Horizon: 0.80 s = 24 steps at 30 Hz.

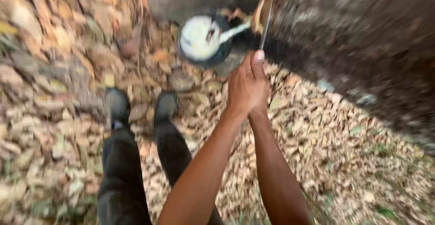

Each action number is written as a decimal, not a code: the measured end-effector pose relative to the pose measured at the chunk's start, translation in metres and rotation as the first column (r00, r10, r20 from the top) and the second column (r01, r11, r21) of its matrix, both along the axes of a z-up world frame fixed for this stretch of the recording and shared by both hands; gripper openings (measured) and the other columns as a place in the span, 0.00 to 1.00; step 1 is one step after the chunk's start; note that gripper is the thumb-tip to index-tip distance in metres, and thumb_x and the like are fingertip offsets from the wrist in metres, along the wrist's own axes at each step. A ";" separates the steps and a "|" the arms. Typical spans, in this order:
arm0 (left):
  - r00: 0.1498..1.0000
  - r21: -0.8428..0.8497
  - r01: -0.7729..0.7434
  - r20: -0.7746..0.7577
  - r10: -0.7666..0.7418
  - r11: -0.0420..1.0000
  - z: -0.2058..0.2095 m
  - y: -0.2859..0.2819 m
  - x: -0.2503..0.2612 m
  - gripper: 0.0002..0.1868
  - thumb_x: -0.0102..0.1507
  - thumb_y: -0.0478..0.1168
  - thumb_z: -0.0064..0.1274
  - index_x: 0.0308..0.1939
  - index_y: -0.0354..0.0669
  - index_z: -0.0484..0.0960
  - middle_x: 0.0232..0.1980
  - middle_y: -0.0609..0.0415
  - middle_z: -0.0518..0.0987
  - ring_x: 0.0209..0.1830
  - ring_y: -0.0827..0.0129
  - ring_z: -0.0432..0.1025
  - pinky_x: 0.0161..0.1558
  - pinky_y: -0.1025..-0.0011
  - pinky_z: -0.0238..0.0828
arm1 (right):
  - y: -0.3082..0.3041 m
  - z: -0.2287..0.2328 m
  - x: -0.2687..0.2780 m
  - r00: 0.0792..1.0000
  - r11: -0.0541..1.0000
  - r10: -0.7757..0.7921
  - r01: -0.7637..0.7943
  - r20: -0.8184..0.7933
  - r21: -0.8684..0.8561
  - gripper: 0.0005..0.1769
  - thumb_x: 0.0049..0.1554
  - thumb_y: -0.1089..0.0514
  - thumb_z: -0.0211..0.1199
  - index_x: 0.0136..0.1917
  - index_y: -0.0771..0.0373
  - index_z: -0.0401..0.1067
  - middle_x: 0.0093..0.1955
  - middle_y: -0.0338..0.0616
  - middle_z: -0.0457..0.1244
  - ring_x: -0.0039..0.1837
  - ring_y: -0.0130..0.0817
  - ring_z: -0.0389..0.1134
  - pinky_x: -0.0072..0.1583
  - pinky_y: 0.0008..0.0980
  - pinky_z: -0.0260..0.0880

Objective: The person uses a specialized knife to carve a thin strip of bark from a rubber tree, allowing the latex to flow into a small cup attached to the trunk, and then cleans the cup.

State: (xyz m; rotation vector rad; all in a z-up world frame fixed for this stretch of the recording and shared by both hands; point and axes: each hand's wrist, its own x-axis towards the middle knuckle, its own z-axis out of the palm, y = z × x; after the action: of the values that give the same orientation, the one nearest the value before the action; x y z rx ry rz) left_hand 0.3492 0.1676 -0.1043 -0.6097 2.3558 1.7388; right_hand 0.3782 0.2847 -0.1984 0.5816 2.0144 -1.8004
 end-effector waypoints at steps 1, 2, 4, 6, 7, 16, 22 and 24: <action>1.000 0.191 -0.004 0.008 0.002 0.982 -0.004 -0.002 0.014 0.21 0.77 0.51 0.33 0.52 0.42 0.78 0.26 0.48 0.79 0.18 0.65 0.70 0.20 0.69 0.66 | -0.003 -0.007 0.012 0.999 0.999 -0.025 0.026 0.025 -0.032 0.21 0.76 0.46 0.52 0.48 0.63 0.70 0.39 0.35 0.60 0.38 0.26 0.59 0.40 0.28 0.64; 1.000 0.375 -0.015 0.019 0.008 0.927 -0.001 -0.002 0.027 0.21 0.74 0.49 0.35 0.58 0.39 0.76 0.24 0.48 0.79 0.12 0.74 0.69 0.09 0.78 0.67 | -0.004 -0.001 0.034 0.997 0.999 -0.037 0.039 0.064 -0.033 0.21 0.76 0.46 0.52 0.48 0.63 0.70 0.39 0.35 0.60 0.38 0.26 0.59 0.40 0.28 0.64; 0.988 0.381 0.039 0.126 -0.094 0.924 0.013 -0.011 0.020 0.21 0.74 0.49 0.33 0.58 0.40 0.75 0.23 0.48 0.79 0.12 0.73 0.70 0.10 0.76 0.66 | -0.004 0.026 0.052 0.994 0.999 -0.046 0.048 0.097 -0.015 0.20 0.75 0.46 0.52 0.49 0.63 0.71 0.39 0.35 0.60 0.38 0.27 0.59 0.40 0.28 0.64; 0.940 0.394 0.040 0.296 -0.168 0.918 0.019 -0.013 0.016 0.22 0.74 0.50 0.31 0.59 0.41 0.75 0.21 0.49 0.79 0.12 0.72 0.71 0.11 0.73 0.65 | -0.002 0.026 0.044 0.996 0.999 -0.019 0.014 0.093 0.052 0.20 0.75 0.46 0.51 0.49 0.63 0.71 0.39 0.34 0.60 0.38 0.27 0.58 0.40 0.29 0.64; 0.940 0.416 0.034 0.295 -0.170 0.909 0.014 -0.008 0.009 0.21 0.74 0.49 0.31 0.60 0.39 0.72 0.21 0.53 0.79 0.11 0.73 0.71 0.10 0.71 0.65 | 0.001 0.021 0.042 0.997 0.996 -0.011 0.004 0.080 0.091 0.20 0.74 0.46 0.51 0.49 0.63 0.71 0.39 0.34 0.60 0.38 0.27 0.58 0.40 0.29 0.64; 0.888 0.383 0.058 0.402 -0.223 0.922 0.035 -0.022 0.022 0.25 0.71 0.49 0.31 0.68 0.43 0.69 0.21 0.53 0.73 0.15 0.65 0.70 0.15 0.64 0.69 | 0.007 0.010 0.070 0.986 0.982 -0.083 0.057 0.145 0.178 0.20 0.72 0.46 0.50 0.52 0.64 0.72 0.38 0.34 0.59 0.39 0.28 0.57 0.41 0.30 0.63; 0.988 0.237 0.035 0.141 -0.070 0.971 0.023 -0.008 0.076 0.23 0.77 0.51 0.32 0.48 0.38 0.76 0.22 0.59 0.71 0.16 0.74 0.63 0.19 0.69 0.62 | 0.015 0.024 0.116 0.974 0.891 0.118 -0.018 -0.194 0.454 0.24 0.72 0.48 0.45 0.60 0.72 0.68 0.48 0.46 0.64 0.50 0.32 0.64 0.51 0.33 0.68; 0.933 0.253 0.155 0.282 -0.226 0.955 0.015 -0.024 0.064 0.24 0.76 0.52 0.32 0.45 0.36 0.77 0.18 0.59 0.64 0.11 0.73 0.56 0.14 0.70 0.54 | -0.006 0.009 0.102 0.775 0.725 0.461 -0.047 -0.433 0.687 0.26 0.73 0.50 0.44 0.65 0.80 0.62 0.54 0.62 0.64 0.56 0.42 0.66 0.55 0.39 0.69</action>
State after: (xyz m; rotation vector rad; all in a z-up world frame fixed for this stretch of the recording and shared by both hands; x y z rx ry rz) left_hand 0.4128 0.1435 -0.0890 -0.5471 1.9046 1.6573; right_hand 0.4799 0.2783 -0.1896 -0.1659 2.9908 -1.1295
